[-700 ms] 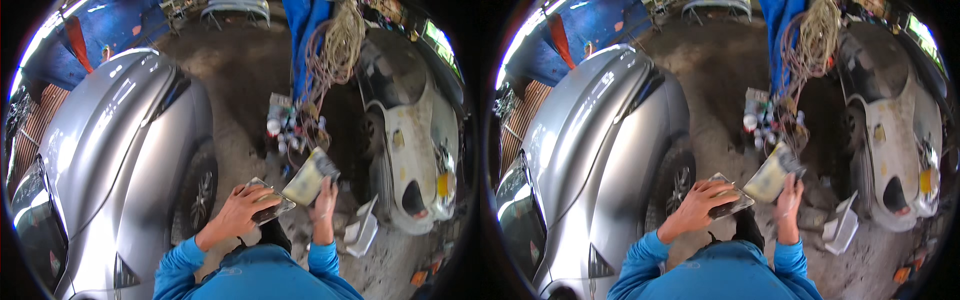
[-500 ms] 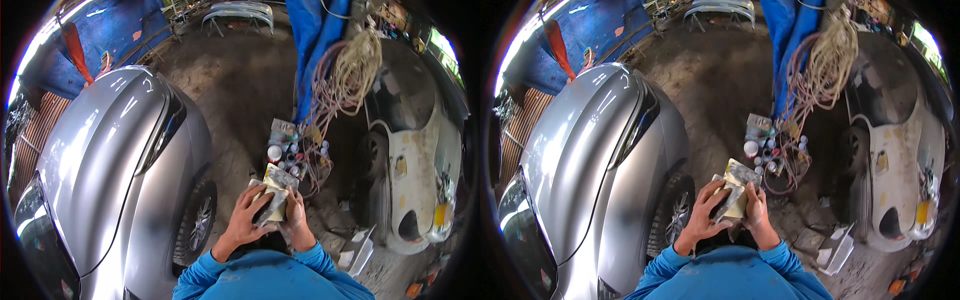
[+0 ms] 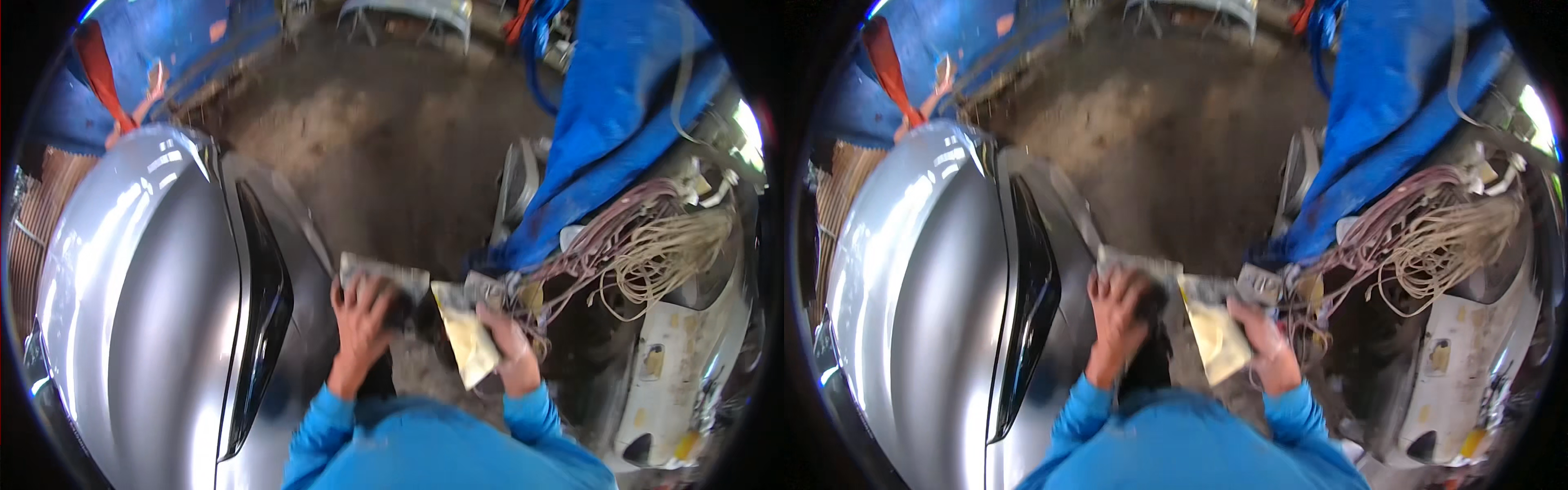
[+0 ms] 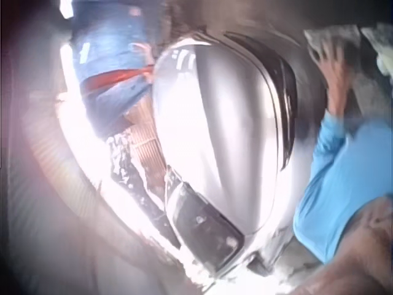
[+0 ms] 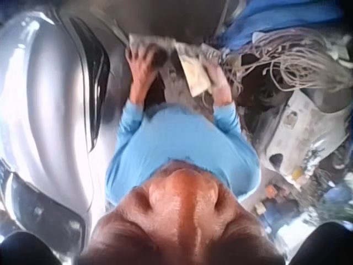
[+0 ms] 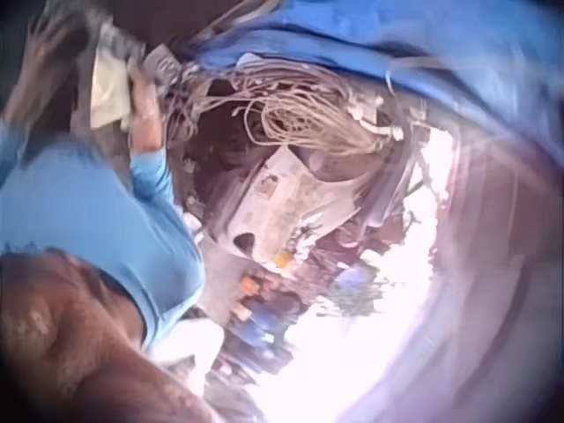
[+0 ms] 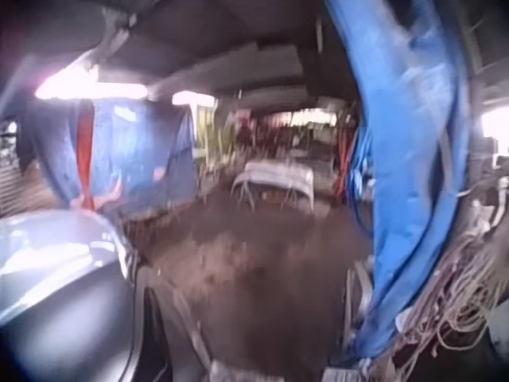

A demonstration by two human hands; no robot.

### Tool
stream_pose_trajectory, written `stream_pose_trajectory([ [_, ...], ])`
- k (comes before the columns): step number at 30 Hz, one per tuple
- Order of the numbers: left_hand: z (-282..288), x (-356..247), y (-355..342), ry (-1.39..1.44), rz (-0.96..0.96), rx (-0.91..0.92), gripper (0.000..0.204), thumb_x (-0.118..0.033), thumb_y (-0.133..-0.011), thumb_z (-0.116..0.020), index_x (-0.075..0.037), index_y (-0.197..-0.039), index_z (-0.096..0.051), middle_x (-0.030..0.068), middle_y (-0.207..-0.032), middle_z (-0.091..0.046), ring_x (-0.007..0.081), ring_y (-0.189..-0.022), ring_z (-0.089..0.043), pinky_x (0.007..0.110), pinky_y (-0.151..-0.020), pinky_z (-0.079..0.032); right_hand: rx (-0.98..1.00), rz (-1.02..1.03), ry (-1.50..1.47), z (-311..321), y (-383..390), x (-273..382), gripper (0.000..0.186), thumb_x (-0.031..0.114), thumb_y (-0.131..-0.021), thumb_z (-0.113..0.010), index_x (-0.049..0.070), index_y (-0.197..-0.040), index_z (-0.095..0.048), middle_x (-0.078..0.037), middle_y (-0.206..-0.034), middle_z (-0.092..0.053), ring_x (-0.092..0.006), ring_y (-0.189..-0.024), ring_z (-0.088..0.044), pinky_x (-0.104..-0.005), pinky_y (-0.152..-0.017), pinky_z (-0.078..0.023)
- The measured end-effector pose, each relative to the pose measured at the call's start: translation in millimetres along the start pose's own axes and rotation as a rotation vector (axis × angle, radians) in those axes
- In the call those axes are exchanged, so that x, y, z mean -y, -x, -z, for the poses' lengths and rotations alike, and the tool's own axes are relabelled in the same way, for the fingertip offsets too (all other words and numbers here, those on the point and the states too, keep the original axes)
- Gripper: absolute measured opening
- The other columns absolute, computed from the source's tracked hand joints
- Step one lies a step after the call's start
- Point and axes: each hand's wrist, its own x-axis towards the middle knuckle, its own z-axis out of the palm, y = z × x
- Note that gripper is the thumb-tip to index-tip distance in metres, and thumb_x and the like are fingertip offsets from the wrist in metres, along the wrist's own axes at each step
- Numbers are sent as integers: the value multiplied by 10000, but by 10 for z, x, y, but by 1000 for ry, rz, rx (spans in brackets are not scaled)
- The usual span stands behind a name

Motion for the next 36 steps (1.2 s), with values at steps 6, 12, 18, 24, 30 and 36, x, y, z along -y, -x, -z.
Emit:
stream_pose_trajectory([
  [6,-35,623,-1481,9,-72,-48,600,-80,-508,-790,-165,-1097,-711,25,-1317,-588,317,-1319,-465,622,-1121,-266,158,-122,186,-319,-1154,919,403,335,-981,-615,-17,-1176,-619,-91,-1073,-694,-167,-927,-685,-321,-748,-562],
  [12,-498,1110,-2285,37,-168,-85,317,-104,-607,-730,-136,-922,-738,-24,-1115,-680,274,-1251,-529,651,-1127,-269,2,-158,712,-513,-2317,1671,465,445,-936,-674,1,-1059,-613,-59,-943,-626,-130,-841,-584,-300,-703,-484],
  [18,-1308,1647,-3111,110,-243,0,265,-142,-590,-729,-132,-855,-743,-29,-1049,-699,257,-1188,-562,650,-1124,-272,302,-260,706,-370,-3926,2431,488,449,-940,-671,4,-1135,-627,-68,-1038,-665,-144,-847,-626,-293,-704,-513],
  [24,-2205,2112,-4374,248,72,142,316,-76,-589,-746,-96,-898,-687,85,-1194,-642,370,-1236,-518,586,-1073,-349,-13,-26,25,-321,-5144,3675,339,312,-1001,-607,28,-1185,-599,-60,-995,-698,-164,-834,-700,-349,-722,-597],
  [30,-2644,2843,-5973,313,233,70,358,-20,-608,-721,-69,-948,-620,127,-1199,-635,378,-1202,-542,540,-1048,-377,61,75,-351,-200,-6404,4694,385,379,-999,-591,45,-1184,-637,-86,-994,-739,-213,-836,-731,-366,-750,-605],
  [36,-3484,3499,-7220,430,368,82,484,25,-694,-648,-42,-1172,-614,164,-1220,-608,414,-1139,-539,461,-1007,-428,19,129,-344,-351,-7579,5599,495,470,-1010,-540,51,-1264,-609,-67,-1134,-715,-202,-950,-708,-386,-843,-582],
])
